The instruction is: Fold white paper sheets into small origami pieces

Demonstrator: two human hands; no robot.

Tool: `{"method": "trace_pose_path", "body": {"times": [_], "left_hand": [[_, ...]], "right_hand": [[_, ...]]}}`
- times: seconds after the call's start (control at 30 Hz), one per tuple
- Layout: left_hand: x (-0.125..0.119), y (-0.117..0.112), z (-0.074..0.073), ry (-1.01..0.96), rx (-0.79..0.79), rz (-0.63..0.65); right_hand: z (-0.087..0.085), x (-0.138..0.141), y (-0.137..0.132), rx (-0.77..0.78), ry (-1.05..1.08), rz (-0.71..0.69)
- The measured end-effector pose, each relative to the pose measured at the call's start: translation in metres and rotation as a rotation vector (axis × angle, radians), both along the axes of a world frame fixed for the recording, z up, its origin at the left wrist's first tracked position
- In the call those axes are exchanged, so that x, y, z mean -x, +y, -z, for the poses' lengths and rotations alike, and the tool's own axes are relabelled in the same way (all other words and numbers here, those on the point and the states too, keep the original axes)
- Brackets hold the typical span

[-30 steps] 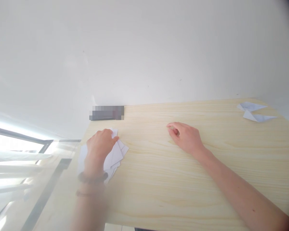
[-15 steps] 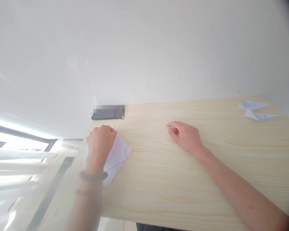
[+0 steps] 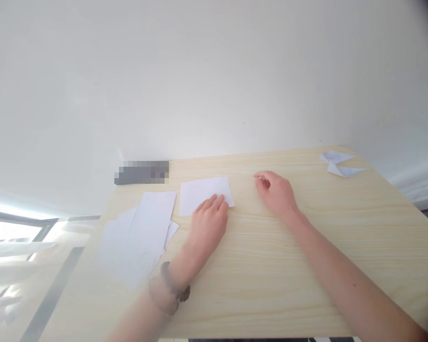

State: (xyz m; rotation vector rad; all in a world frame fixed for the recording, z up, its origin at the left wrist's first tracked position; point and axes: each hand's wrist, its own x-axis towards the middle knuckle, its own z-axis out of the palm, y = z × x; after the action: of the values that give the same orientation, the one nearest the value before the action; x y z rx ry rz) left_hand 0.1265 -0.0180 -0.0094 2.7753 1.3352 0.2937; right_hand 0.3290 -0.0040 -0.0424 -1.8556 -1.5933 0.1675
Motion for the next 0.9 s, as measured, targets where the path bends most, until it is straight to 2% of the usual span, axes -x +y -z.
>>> {"method": "trace_pose_path", "body": {"times": [0.07,0.1,0.17,0.23,0.3,0.43,0.53,0.67,0.9], "left_hand": [[-0.003,0.000,0.021,-0.081,-0.025,0.111],[-0.003,0.000,0.026,-0.122,-0.013,0.144],[-0.002,0.006,0.029,-0.225,0.054,0.215],[0.002,0.015,0.025,-0.329,0.176,0.266],[0.008,0.027,0.020,-0.407,0.219,0.175],[0.018,0.043,0.018,-0.399,0.113,-0.043],[0.019,0.040,0.023,-0.271,0.051,-0.075],[0.021,0.032,0.029,-0.131,0.008,-0.230],[0.043,0.042,0.025,0.007,0.041,-0.203]], "right_hand": [[0.003,-0.010,0.003,-0.024,-0.001,0.019],[0.004,-0.012,0.004,-0.030,-0.005,0.011],[0.005,-0.013,0.004,-0.035,-0.026,-0.014],[0.004,-0.011,0.004,-0.027,-0.037,-0.035],[0.004,-0.009,0.003,-0.014,-0.039,-0.035],[0.003,-0.007,0.002,0.001,-0.071,-0.052],[0.003,-0.004,0.003,0.007,-0.128,-0.092],[0.002,0.003,0.002,0.009,-0.188,-0.146],[-0.003,0.013,-0.003,0.043,-0.232,-0.271]]}}
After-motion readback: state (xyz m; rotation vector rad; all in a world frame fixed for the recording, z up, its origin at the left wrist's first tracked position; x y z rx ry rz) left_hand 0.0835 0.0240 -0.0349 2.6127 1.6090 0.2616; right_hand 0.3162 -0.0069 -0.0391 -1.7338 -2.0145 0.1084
